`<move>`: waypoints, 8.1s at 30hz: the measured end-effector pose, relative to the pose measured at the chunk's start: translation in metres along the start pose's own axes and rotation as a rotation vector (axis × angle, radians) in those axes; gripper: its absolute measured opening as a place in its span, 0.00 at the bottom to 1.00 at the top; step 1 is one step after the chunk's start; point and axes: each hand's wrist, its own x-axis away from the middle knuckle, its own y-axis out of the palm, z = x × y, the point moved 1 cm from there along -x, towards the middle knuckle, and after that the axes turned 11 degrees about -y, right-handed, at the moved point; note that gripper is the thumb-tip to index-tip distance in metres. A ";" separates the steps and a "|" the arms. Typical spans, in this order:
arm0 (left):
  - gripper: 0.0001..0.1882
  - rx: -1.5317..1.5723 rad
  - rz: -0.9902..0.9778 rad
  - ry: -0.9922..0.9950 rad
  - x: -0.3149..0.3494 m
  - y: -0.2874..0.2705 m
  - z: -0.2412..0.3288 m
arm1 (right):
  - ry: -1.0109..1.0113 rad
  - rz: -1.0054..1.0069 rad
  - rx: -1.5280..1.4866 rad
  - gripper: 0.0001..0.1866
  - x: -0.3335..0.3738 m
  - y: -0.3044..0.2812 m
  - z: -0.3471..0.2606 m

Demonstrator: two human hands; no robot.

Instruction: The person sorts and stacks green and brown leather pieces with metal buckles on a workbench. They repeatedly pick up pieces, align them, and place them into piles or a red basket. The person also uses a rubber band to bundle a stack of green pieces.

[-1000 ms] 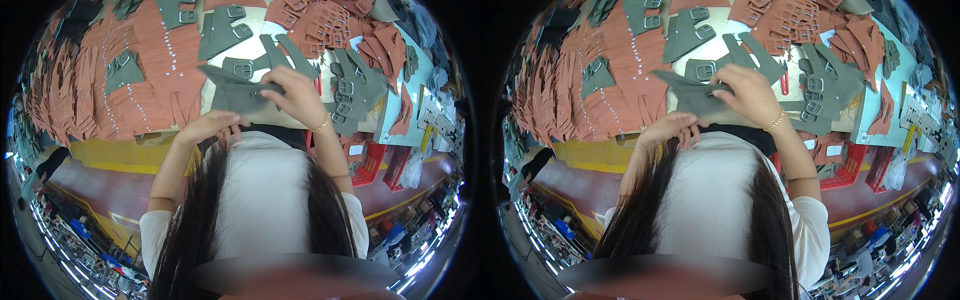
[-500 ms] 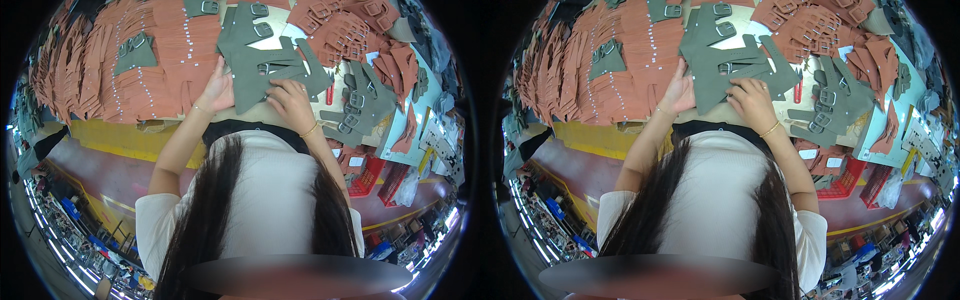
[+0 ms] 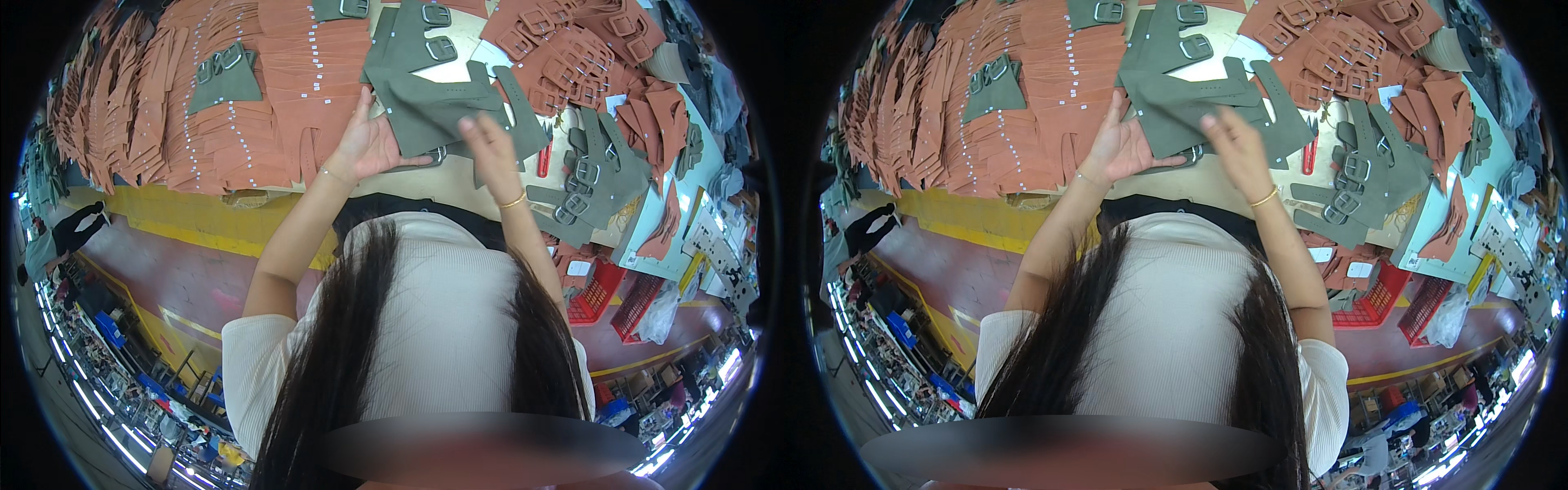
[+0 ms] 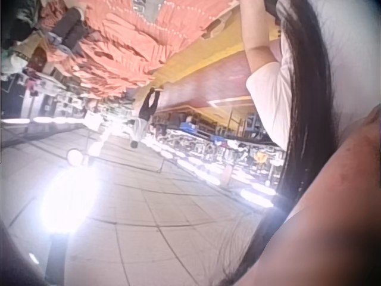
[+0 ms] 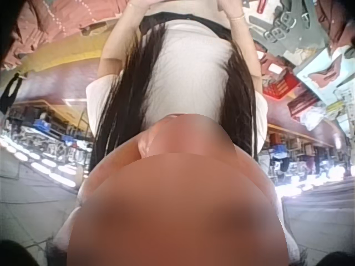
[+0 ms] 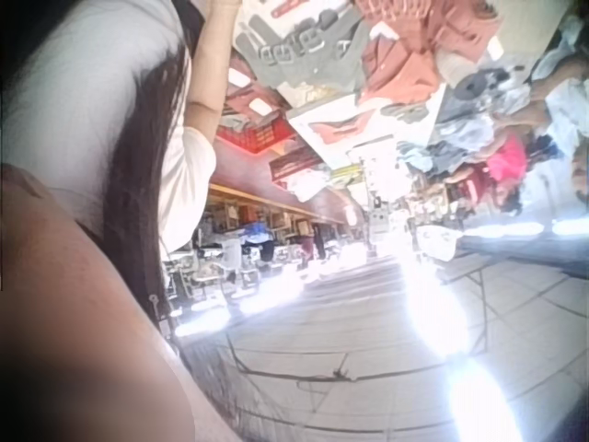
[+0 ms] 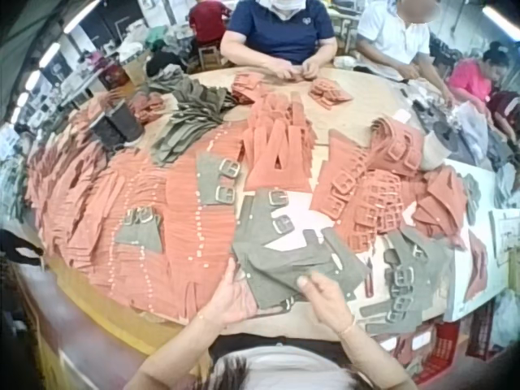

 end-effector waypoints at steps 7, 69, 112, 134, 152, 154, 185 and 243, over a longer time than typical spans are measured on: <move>0.48 -0.026 -0.022 -0.018 -0.002 -0.001 0.004 | -0.293 0.450 -0.225 0.14 -0.017 -0.038 -0.037; 0.27 -1.297 0.832 -0.269 0.041 0.021 -0.015 | -0.171 0.393 0.965 0.23 0.024 -0.095 0.047; 0.20 -1.379 0.968 0.364 0.035 -0.035 -0.028 | 0.056 0.174 -0.910 0.18 0.034 -0.034 -0.033; 0.15 -0.598 0.264 0.369 0.017 0.053 0.016 | 0.285 -0.152 -0.700 0.10 0.055 0.019 -0.004; 0.22 -1.663 0.598 0.264 -0.212 0.094 0.126 | -0.059 0.194 -0.211 0.10 0.080 -0.071 0.002; 0.25 -1.653 0.603 0.451 -0.200 0.082 0.121 | -0.070 0.477 0.226 0.10 0.096 -0.111 0.007; 0.21 -0.597 -0.050 -0.042 -0.042 0.069 -0.072 | -0.181 0.523 -0.132 0.09 0.063 -0.113 -0.053; 0.13 -1.828 1.322 0.748 0.024 0.007 0.281 | 0.276 0.616 0.622 0.19 0.173 -0.229 0.065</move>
